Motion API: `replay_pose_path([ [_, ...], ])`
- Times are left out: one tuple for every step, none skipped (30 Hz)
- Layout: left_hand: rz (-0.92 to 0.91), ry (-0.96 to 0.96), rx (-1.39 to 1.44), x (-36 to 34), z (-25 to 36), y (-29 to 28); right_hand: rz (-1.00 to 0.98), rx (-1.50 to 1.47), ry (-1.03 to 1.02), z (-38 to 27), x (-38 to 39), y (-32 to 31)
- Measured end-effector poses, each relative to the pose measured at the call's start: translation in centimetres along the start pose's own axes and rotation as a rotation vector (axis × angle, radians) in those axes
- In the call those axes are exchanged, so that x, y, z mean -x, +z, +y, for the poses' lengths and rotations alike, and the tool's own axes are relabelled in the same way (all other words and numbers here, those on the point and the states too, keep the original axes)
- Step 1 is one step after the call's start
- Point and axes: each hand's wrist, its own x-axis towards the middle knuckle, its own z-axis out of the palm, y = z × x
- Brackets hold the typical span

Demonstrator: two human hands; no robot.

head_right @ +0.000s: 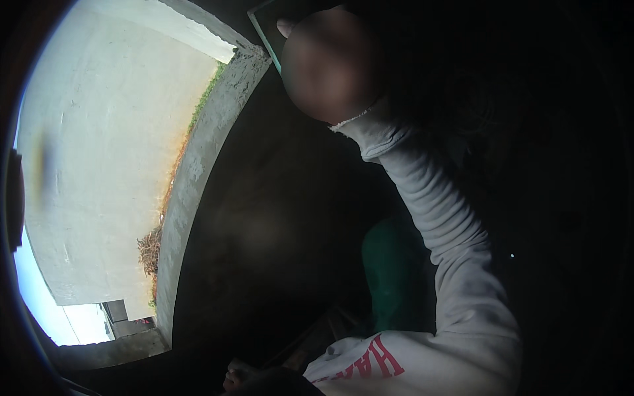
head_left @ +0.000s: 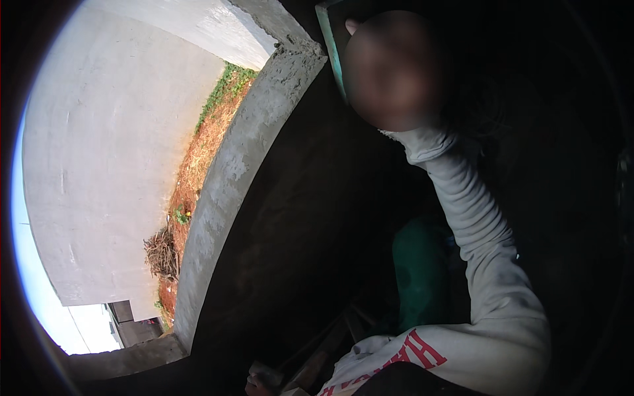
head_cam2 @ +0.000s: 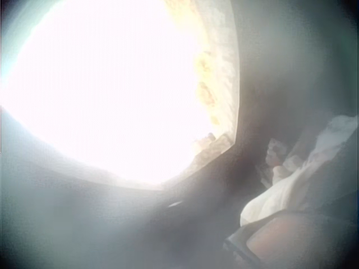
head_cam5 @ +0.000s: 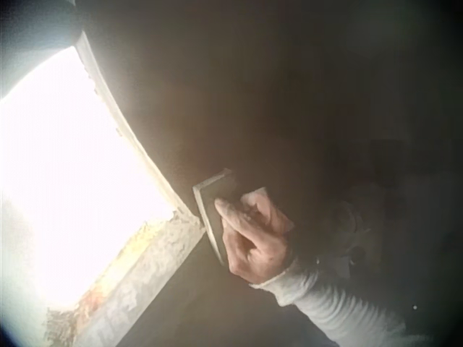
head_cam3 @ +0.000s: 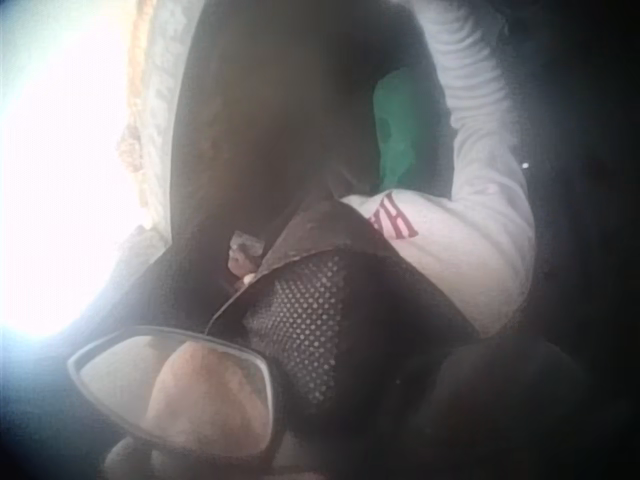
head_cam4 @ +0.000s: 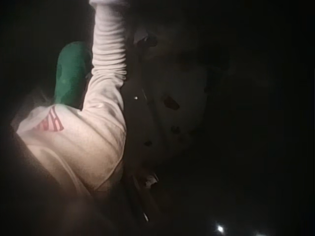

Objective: The person smooths the interior edges of a concrete window opening using a sanding block and a putty knife. They reach up to sand the upper frame and alternate between sanding and scraping the concrete surface to achieve a even finish.

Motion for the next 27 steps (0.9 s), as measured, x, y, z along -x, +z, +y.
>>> replay_pose_path([
  [-0.051,-0.008,0.041,0.2,4.7,2.1,-0.035,0.038,-0.021,1.0,0.5,-0.8],
  [-0.092,-0.015,0.071,0.1,9.0,2.0,-0.048,0.094,-0.010,2.1,1.0,-1.3],
  [-0.126,-0.025,0.112,0.0,12.5,0.7,-0.049,0.135,0.005,3.1,1.3,-1.3],
  [-0.113,-0.018,0.245,-1.7,6.6,-1.4,0.038,0.148,0.018,3.7,1.7,0.5],
  [-0.133,-0.015,0.257,-1.5,7.3,-0.3,0.023,0.160,0.005,4.6,1.6,-0.5],
  [-0.108,0.002,0.211,-1.5,7.4,-0.2,0.068,0.206,-0.072,5.2,1.5,-1.1],
  [-0.075,0.015,0.163,-1.4,7.5,-0.1,0.120,0.243,-0.149,5.3,1.3,-1.3],
  [-0.075,0.013,0.165,-1.3,7.7,0.1,-0.022,0.177,0.047,4.4,1.7,-1.6],
  [-0.048,0.002,0.078,-1.3,7.9,0.3,-0.022,0.177,0.045,3.5,1.8,-1.8],
  [-0.022,-0.012,-0.016,-1.1,7.8,0.0,-0.037,0.096,0.035,1.5,0.7,-1.4],
  [-0.017,-0.014,-0.019,-1.2,7.5,0.0,-0.044,0.016,0.024,0.2,-0.1,-0.5],
  [0.017,0.102,0.068,-1.2,7.2,0.0,-0.003,-0.023,-0.025,0.0,-0.2,1.1],
  [0.042,0.221,0.158,-1.1,7.3,0.0,-0.005,-0.021,-0.025,0.3,-0.1,1.2],
  [0.040,0.220,0.159,-1.1,7.4,0.0,0.006,0.010,0.021,0.6,0.1,1.2],
  [0.050,0.179,0.118,-1.2,7.5,0.1,0.017,0.040,0.068,1.1,0.4,1.3],
  [0.061,0.138,0.084,-1.0,8.2,0.6,0.022,0.143,0.042,3.2,1.2,0.4],
  [0.052,0.139,0.088,-0.8,8.4,0.6,0.014,0.149,0.039,3.9,1.5,-0.7],
  [0.072,0.118,0.085,-0.6,8.6,0.6,-0.031,0.182,0.045,4.5,1.6,-1.6],
  [0.107,0.094,0.076,-0.8,8.7,0.5,-0.065,0.205,0.056,4.8,1.9,-1.6],
  [0.112,0.089,0.073,-0.8,8.4,0.3,-0.065,0.118,0.094,3.3,1.6,-1.4],
  [0.079,0.057,0.077,-0.8,8.0,0.1,-0.063,0.112,0.096,2.0,1.0,-0.7],
  [0.042,0.028,0.080,-0.9,7.6,-0.2,-0.042,0.032,0.054,0.5,0.3,0.2],
  [0.038,0.031,0.080,-0.9,7.8,-0.1,-0.022,-0.042,0.009,-0.3,0.0,1.0],
  [0.007,0.099,0.130,-0.8,7.9,0.1,-0.034,0.053,-0.016,-0.5,0.2,1.5],
  [-0.037,0.175,0.193,-1.0,8.9,0.8,-0.048,0.074,-0.026,0.3,0.2,0.7],
  [-0.045,0.180,0.202,-1.0,9.3,1.7,-0.018,0.125,-0.004,2.0,0.4,0.0],
  [0.155,0.224,0.029,-1.1,9.9,3.3,0.009,0.179,0.016,3.8,0.7,-1.1],
])
